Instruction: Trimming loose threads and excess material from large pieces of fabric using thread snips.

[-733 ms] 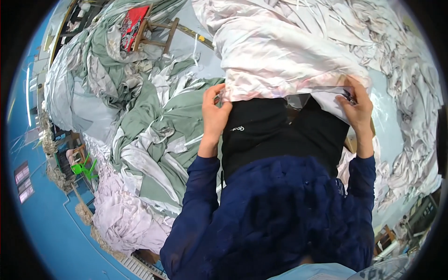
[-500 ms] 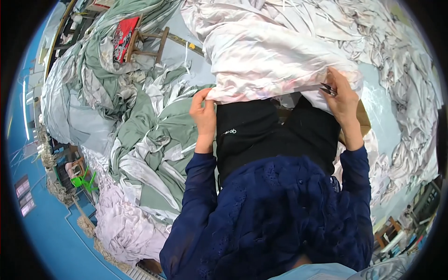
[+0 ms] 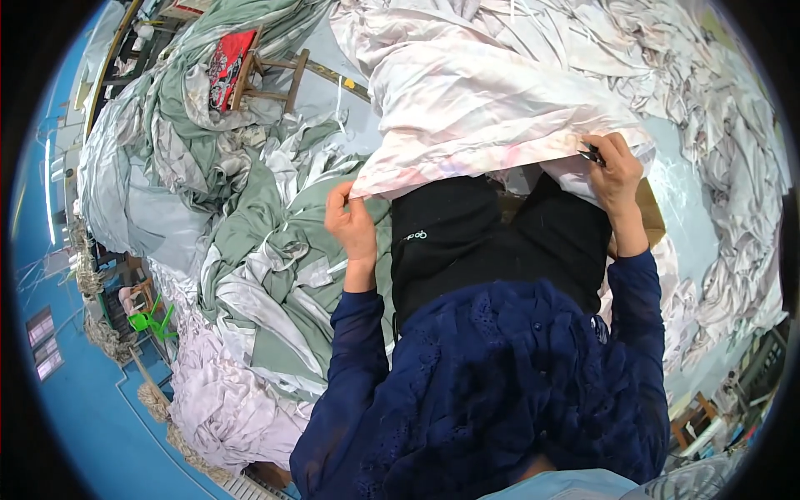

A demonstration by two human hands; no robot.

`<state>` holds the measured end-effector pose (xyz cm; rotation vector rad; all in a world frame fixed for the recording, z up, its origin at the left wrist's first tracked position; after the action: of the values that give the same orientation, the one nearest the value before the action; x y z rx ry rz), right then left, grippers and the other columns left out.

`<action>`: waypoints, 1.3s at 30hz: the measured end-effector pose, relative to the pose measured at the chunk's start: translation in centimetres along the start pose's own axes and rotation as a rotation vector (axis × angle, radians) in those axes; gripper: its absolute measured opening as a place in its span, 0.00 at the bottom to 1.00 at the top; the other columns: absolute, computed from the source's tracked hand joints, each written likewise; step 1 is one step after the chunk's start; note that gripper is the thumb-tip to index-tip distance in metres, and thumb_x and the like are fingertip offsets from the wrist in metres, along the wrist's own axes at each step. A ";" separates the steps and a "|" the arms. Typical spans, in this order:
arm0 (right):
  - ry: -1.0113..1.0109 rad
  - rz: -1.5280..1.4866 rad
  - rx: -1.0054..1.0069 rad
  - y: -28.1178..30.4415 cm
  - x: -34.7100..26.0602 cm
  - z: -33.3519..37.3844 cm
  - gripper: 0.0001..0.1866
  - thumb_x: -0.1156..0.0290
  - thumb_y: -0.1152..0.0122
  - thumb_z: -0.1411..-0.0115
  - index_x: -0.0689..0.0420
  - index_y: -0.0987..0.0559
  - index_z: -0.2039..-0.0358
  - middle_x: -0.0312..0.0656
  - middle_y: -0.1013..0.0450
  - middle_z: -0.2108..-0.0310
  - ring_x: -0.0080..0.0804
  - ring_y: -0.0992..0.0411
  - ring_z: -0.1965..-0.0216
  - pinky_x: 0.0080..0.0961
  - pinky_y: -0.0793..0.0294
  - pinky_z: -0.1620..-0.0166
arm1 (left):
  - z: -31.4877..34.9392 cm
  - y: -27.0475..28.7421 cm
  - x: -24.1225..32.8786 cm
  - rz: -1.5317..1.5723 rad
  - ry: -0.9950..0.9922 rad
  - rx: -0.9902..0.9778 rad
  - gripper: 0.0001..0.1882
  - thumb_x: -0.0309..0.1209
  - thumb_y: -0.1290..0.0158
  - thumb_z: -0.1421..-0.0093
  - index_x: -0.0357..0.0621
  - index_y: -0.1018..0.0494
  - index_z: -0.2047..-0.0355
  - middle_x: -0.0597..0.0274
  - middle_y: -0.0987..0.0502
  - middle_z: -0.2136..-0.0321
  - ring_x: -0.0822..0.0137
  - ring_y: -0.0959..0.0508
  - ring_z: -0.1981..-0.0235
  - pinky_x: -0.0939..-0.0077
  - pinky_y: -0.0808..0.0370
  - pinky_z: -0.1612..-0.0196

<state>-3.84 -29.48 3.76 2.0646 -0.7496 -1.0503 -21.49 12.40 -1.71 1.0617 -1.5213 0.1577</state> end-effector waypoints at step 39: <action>-0.143 -0.471 -0.074 1.1 -5.9 0.6 0.12 0.84 0.34 0.49 0.60 0.18 0.63 0.37 0.25 0.69 0.20 0.29 0.70 0.17 0.32 0.67 | 8.8 -16.9 9.7 1.160 0.940 -0.379 0.06 0.22 0.44 0.37 0.32 0.22 0.62 0.54 0.19 0.68 0.66 0.19 0.69 0.77 0.21 0.67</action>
<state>-7.54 -25.97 6.96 2.1700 -0.2844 -1.4701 -15.07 -7.91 -3.70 -0.3203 -1.0235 0.9697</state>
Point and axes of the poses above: each hand's wrist, its own z-axis away from the middle knuckle, its own y-axis out of the back of the hand, x = y × z, the point moved 9 cm from there along -z, towards the middle knuckle
